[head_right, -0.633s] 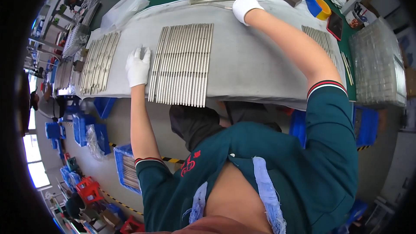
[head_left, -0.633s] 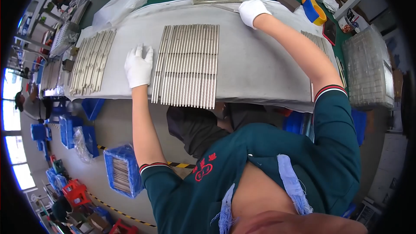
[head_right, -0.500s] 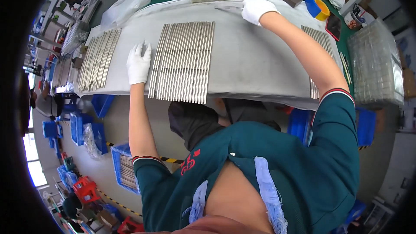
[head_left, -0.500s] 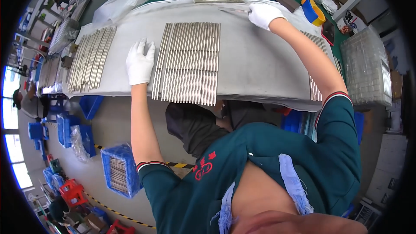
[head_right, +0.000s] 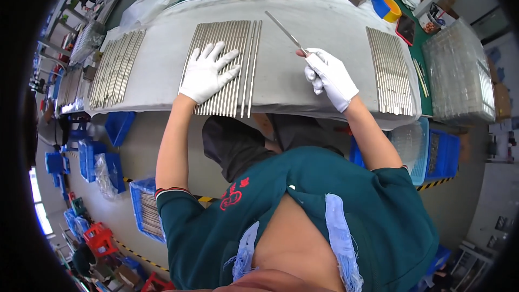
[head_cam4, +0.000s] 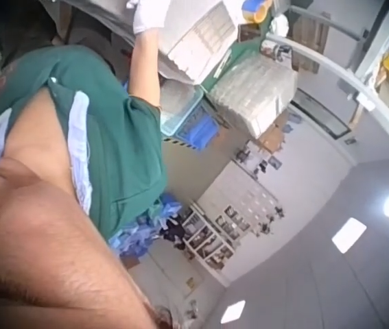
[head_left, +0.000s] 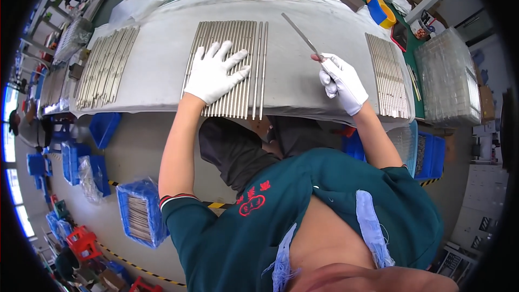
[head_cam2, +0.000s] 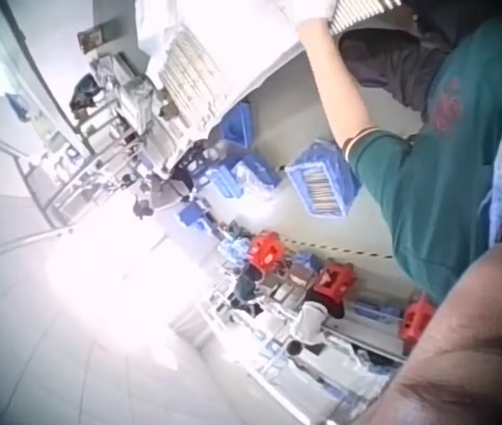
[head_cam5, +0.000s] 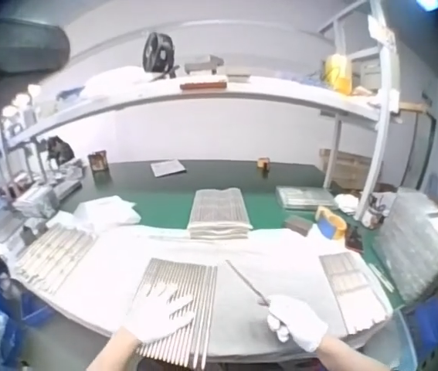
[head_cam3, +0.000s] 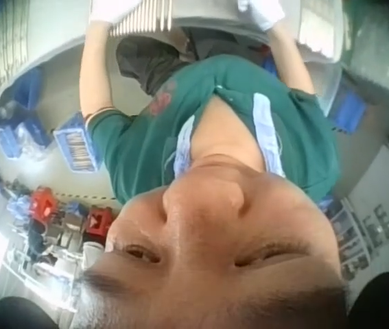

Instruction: Cleaning and inspecting thin metal rods using a wiping tool and a white cleaning strip on an assembly line.

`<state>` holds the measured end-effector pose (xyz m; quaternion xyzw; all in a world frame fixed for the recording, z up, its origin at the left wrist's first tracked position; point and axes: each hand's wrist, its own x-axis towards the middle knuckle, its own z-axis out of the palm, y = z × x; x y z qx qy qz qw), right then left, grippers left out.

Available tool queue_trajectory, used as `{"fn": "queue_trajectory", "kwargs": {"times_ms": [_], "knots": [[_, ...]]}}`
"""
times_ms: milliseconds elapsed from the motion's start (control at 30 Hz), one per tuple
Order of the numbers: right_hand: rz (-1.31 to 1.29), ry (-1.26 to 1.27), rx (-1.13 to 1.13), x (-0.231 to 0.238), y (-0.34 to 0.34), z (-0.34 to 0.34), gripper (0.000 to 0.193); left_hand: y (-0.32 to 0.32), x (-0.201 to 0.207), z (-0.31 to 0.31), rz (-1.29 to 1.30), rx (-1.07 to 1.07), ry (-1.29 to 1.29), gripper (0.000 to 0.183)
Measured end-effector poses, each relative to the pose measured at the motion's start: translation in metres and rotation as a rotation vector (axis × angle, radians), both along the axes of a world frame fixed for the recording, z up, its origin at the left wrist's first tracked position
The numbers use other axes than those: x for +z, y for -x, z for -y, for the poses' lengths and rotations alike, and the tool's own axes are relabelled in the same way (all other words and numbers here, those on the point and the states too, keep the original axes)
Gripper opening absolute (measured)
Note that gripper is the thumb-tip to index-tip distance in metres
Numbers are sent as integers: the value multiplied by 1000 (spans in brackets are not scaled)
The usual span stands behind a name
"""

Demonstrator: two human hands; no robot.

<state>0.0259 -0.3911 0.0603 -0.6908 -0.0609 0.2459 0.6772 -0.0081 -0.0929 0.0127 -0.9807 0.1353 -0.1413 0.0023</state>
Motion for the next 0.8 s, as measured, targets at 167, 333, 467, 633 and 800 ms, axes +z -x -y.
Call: {"fn": "queue_trajectory", "kwargs": {"times_ms": [167, 333, 467, 633, 800], "knots": [[90, -56, -117, -15, 3, 8, 35, 12, -5, -53, -103, 264, -10, 57], [76, -62, -194, -18, 5, 18, 40, 14, -2, -54, -31, 312, -2, 58], [118, -33, -137, -10, 13, 12, 43, 13, 6, 30, 71, -6, 91, 56], [143, -46, -154, -12, 20, 17, 43, 26, 27, 51, -155, -75, -19, 45], [186, 37, -168, -28, 18, 35, 40, 43, 36, 24, 88, 25, -97, 29]]}}
